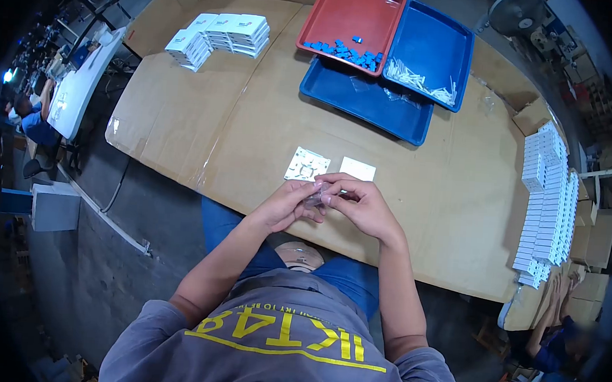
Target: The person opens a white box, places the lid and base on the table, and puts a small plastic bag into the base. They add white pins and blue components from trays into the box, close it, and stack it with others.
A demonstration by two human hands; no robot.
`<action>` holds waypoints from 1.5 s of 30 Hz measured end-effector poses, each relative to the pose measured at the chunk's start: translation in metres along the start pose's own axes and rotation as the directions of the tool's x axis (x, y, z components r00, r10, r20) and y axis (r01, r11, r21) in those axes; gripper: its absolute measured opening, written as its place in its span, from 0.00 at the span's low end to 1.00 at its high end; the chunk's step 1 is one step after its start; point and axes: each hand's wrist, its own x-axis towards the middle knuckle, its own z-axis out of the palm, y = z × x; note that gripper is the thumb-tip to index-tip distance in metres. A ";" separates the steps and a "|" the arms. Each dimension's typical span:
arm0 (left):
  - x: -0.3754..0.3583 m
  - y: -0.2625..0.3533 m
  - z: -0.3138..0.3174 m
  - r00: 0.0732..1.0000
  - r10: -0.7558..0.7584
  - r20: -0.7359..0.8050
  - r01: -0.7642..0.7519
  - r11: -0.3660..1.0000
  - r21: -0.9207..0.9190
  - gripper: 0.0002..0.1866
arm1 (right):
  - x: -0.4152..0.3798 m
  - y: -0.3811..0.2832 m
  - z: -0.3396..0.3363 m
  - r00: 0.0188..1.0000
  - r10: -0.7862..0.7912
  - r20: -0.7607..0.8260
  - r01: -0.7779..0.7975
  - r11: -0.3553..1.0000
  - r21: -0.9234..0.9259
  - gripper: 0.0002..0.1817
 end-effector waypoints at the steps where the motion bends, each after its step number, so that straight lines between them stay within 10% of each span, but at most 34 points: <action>1: -0.001 0.000 0.000 1.000 0.003 0.004 -0.003 1.000 -0.006 0.21 | 0.000 -0.001 0.001 1.000 0.003 -0.004 -0.003 1.000 0.007 0.11; 12: -0.002 -0.006 -0.002 0.996 -0.043 0.084 0.051 0.994 -0.098 0.19 | 0.009 0.000 0.012 0.984 0.021 0.175 0.010 0.984 -0.175 0.25; 18: -0.008 -0.011 -0.013 0.981 0.047 0.189 -0.091 0.968 0.232 0.17 | 0.003 -0.022 0.019 0.960 0.110 0.256 -0.049 0.971 -0.234 0.26; 33: -0.019 -0.012 -0.022 0.975 -0.040 0.216 0.021 0.996 0.088 0.24 | 0.012 -0.024 0.035 0.935 0.199 0.294 -0.042 0.885 -0.464 0.24; 41: -0.001 -0.018 -0.049 0.987 -0.008 0.162 -0.014 0.991 0.134 0.25 | 0.034 -0.026 -0.007 0.996 0.048 0.080 -0.020 0.949 -0.315 0.17; 45: 0.004 -0.012 -0.068 0.972 -0.123 0.199 0.153 0.977 -0.145 0.32 | 0.066 -0.030 -0.067 0.990 -0.060 -0.131 0.003 0.918 -0.397 0.16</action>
